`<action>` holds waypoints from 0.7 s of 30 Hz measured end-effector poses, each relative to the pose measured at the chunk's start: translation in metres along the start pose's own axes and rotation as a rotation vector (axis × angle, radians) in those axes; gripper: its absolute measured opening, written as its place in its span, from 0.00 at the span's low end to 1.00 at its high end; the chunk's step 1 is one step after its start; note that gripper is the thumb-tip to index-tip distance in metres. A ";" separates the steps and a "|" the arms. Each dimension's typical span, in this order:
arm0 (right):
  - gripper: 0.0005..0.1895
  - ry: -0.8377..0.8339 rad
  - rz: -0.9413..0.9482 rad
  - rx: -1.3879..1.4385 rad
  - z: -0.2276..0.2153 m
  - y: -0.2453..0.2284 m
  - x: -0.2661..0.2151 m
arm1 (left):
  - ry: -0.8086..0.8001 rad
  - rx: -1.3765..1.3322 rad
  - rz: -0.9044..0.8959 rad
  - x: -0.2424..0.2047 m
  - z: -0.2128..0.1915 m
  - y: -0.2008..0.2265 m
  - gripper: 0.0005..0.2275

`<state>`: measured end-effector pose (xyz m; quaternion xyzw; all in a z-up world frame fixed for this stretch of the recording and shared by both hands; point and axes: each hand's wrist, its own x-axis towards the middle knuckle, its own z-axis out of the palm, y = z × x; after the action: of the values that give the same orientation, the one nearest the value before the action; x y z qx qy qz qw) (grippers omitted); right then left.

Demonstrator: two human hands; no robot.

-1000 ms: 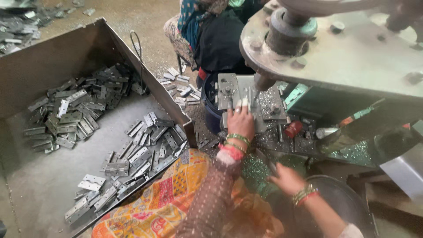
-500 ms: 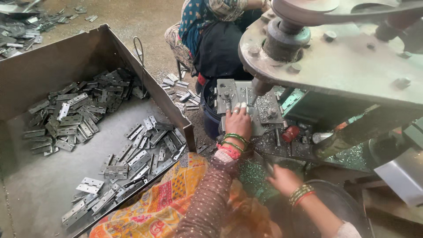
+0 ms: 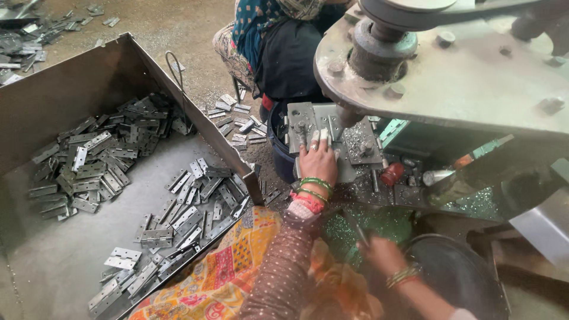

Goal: The person repeatedly picks up small metal brackets from a bin, places them into a punch press machine, and operates the lever to punch holes. After each cycle, the person removes the processed bracket and drops it into a collection bin. The process is repeated continuously throughout the clip.

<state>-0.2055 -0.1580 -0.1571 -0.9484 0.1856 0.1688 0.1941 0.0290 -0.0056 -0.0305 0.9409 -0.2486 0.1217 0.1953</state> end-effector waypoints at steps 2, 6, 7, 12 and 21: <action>0.25 0.025 0.060 0.071 0.019 0.006 0.000 | 0.011 -0.010 0.010 0.005 0.001 0.000 0.11; 0.21 -0.059 0.093 0.022 0.016 0.010 -0.006 | -0.101 0.087 0.050 -0.008 -0.002 0.004 0.11; 0.21 -0.087 0.065 -0.008 0.003 0.007 0.001 | -0.154 0.132 0.056 -0.006 -0.006 0.004 0.12; 0.24 -0.094 -0.052 -0.086 -0.051 -0.015 0.010 | -0.302 0.154 -0.003 0.026 -0.027 -0.005 0.19; 0.28 -0.129 -0.011 -0.110 -0.058 -0.027 -0.007 | 0.169 0.029 0.105 -0.076 -0.048 -0.008 0.23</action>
<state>-0.1858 -0.1579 -0.0958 -0.9457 0.1577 0.2385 0.1543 -0.0374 0.0530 -0.0143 0.9156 -0.2783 0.2145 0.1953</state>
